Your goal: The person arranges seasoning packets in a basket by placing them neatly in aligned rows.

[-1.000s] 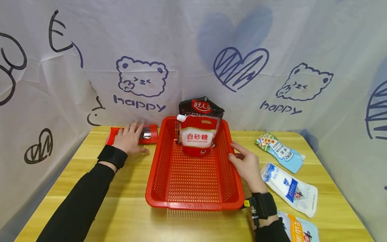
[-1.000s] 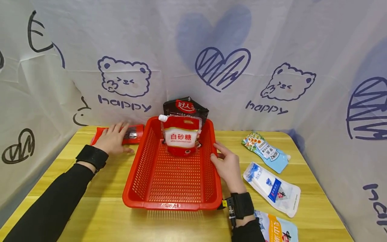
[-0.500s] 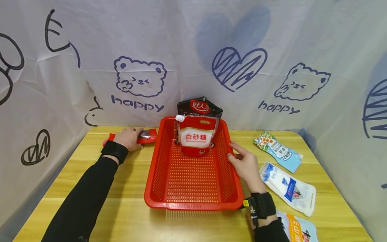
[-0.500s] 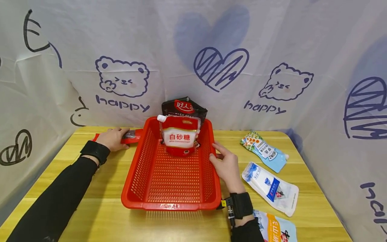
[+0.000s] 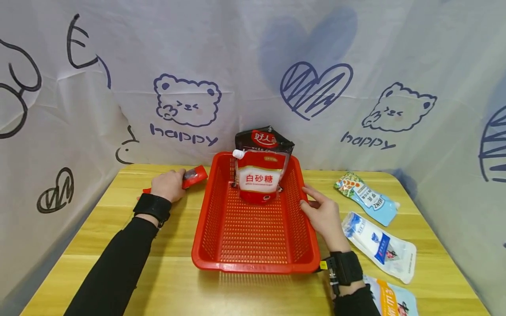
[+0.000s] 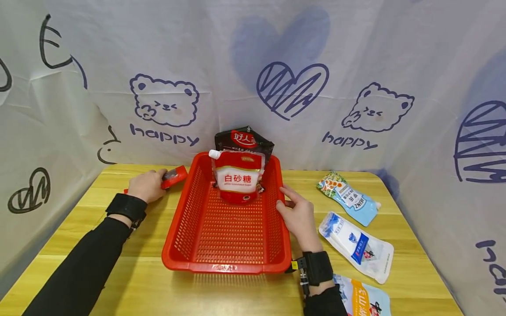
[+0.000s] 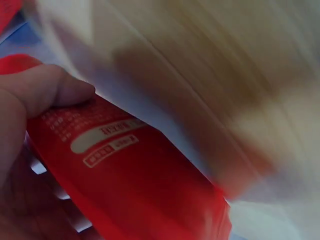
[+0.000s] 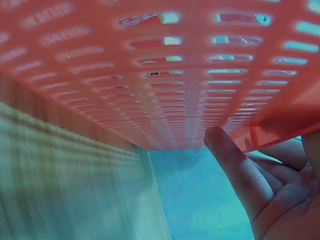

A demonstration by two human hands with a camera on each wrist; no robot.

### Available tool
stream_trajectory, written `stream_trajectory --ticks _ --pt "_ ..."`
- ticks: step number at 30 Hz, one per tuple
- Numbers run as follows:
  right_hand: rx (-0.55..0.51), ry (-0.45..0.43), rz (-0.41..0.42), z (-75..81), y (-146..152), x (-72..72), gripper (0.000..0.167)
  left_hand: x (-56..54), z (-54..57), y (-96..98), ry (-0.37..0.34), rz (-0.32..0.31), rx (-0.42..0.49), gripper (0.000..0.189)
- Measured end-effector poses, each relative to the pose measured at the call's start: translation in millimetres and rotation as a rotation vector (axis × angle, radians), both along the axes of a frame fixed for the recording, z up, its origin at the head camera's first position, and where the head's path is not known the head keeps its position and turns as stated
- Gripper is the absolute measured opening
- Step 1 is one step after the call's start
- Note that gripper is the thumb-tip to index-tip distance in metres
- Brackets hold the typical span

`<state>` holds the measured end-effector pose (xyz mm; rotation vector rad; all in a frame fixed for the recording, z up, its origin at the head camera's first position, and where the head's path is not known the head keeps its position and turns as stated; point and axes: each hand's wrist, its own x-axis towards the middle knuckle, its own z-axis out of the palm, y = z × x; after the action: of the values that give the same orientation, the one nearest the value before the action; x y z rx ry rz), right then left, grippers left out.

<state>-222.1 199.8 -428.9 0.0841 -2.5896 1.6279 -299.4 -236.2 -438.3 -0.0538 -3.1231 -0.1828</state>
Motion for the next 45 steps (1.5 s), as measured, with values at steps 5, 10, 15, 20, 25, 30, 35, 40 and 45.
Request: stream_trajectory --ticks 5,10,15,20,25,30,35,40,45 --pt "0.002 -0.013 -0.005 -0.4 -0.2 -0.2 0.046 17.8 11.4 0.2 0.061 0.073 0.113 0.057" --pt "0.001 -0.023 -0.003 -0.4 0.5 0.4 0.047 35.5 23.1 -0.6 0.164 0.09 0.196 0.054" --pt "0.013 -0.012 -0.002 0.2 -0.4 1.6 0.047 55.8 35.2 7.0 0.251 0.078 0.263 0.055" --pt "0.012 -0.007 -0.004 1.3 -0.2 1.3 0.047 74.7 47.0 22.1 0.352 0.048 0.33 0.058" --pt "0.008 -0.005 -0.006 1.5 0.2 1.2 0.046 90.3 57.6 39.3 0.447 0.024 0.386 0.06" --pt "0.017 0.014 -0.003 -0.6 -0.7 2.6 0.046 104.8 67.9 53.2 0.478 -0.001 0.408 0.061" --pt "0.005 0.012 -0.001 -3.4 -3.6 4.7 0.045 117.5 75.4 61.8 0.515 -0.033 0.379 0.064" --pt "-0.013 -0.017 -0.004 -4.8 -4.0 7.8 0.046 128.2 79.7 70.7 0.543 -0.063 0.335 0.067" --pt "-0.003 0.0 -0.011 1.1 -1.2 3.9 0.046 127.0 85.4 80.8 0.554 -0.098 0.33 0.071"
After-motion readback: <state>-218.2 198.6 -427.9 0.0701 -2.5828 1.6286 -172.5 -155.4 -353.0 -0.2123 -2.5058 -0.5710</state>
